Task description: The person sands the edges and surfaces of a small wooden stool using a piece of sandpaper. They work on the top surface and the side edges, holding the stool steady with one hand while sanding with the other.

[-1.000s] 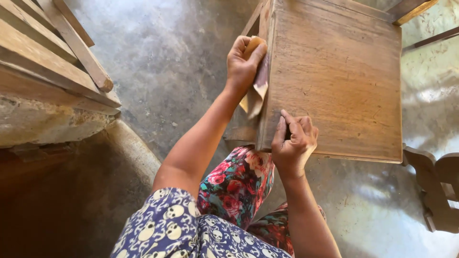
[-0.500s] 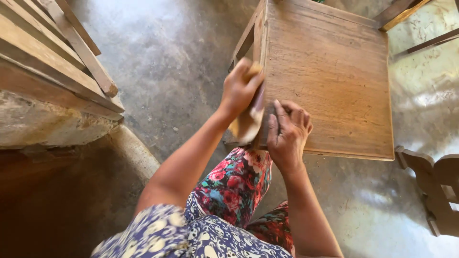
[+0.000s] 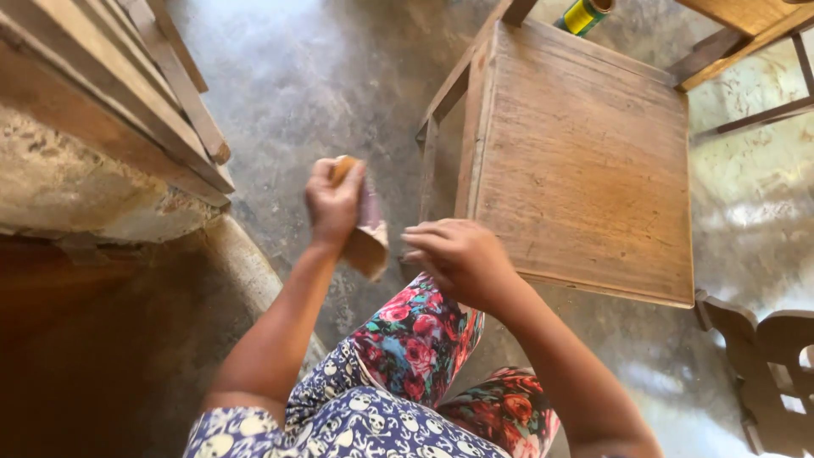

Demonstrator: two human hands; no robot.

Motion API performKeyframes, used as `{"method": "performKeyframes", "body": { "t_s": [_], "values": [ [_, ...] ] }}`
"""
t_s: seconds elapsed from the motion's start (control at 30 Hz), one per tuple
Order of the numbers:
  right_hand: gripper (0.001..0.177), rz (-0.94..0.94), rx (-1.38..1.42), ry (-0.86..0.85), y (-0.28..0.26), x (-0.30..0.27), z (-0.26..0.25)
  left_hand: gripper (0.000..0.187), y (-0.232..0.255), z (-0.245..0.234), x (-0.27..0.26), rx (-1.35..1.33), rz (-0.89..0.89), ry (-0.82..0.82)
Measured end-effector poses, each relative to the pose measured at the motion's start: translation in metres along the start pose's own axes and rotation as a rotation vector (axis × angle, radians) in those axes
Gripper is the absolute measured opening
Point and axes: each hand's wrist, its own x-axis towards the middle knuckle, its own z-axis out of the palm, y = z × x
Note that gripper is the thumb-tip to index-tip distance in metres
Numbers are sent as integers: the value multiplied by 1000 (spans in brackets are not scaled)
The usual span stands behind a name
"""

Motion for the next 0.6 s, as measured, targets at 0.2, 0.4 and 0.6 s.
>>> {"method": "performKeyframes", "body": {
  "t_s": [0.2,0.4,0.6],
  "values": [
    [16,431,-7,578,41,-82,-32,18,57,73,-80,-332,-122,-388],
    [18,405,-231,668,44,-67,-4,15,24,167,-28,-123,-88,-378],
    [14,353,-367,652,46,-74,0,19,40,132,-69,-232,20,-292]
  ]
}}
